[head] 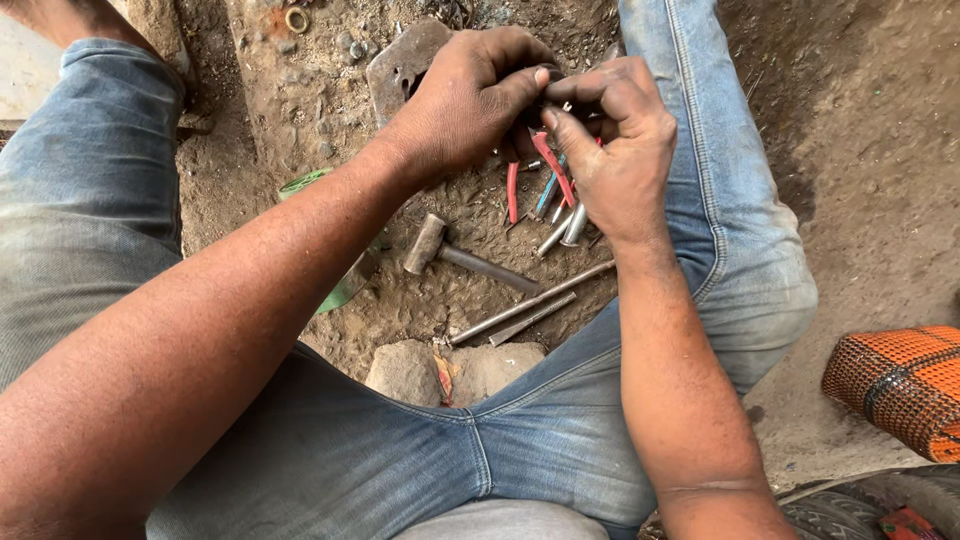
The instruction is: The person disassembles a mechanical part using a hammer and chisel, then reassembles it with pliers and other tools. They remove a cylindrical component, separate internal parts, and fit them back into the housing.
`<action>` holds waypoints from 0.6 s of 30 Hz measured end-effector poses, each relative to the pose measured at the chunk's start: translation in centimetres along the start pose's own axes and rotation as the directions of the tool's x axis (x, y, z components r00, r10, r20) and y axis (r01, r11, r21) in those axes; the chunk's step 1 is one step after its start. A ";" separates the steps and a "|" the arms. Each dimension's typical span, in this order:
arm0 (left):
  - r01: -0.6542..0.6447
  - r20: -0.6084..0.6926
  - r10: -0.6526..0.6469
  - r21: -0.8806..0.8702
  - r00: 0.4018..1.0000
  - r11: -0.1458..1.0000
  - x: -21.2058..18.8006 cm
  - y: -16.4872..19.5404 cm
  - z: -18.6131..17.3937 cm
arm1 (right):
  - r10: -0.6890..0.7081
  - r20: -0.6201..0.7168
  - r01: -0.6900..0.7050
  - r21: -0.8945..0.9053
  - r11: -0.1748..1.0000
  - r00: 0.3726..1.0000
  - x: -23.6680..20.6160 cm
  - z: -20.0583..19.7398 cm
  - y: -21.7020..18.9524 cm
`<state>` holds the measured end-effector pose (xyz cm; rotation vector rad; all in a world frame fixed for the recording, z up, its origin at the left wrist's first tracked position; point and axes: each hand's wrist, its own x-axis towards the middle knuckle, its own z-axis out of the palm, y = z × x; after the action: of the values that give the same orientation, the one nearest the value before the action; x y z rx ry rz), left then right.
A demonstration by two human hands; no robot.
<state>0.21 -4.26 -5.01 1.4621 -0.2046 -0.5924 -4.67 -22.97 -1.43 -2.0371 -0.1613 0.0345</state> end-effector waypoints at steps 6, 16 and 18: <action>0.087 0.085 -0.086 -0.005 0.993 0.996 -0.1 1.6 -0.1 | 0.219 0.072 -0.224 0.518 0.825 0.973 -0.3 0.2 0.8; 0.191 0.112 -0.186 -0.029 0.976 0.981 -1.2 3.0 -1.2 | 0.232 0.150 -0.274 0.410 0.870 0.961 0.4 0.5 1.6; 0.236 0.126 -0.232 -0.021 0.964 0.971 -1.3 3.6 -0.9 | 0.114 0.065 -0.131 0.481 0.867 0.991 0.1 1.4 2.6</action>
<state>0.46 -2.80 -1.37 1.4262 -0.1170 -0.8759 -4.46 -22.91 -4.38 -1.5390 -0.0370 0.1742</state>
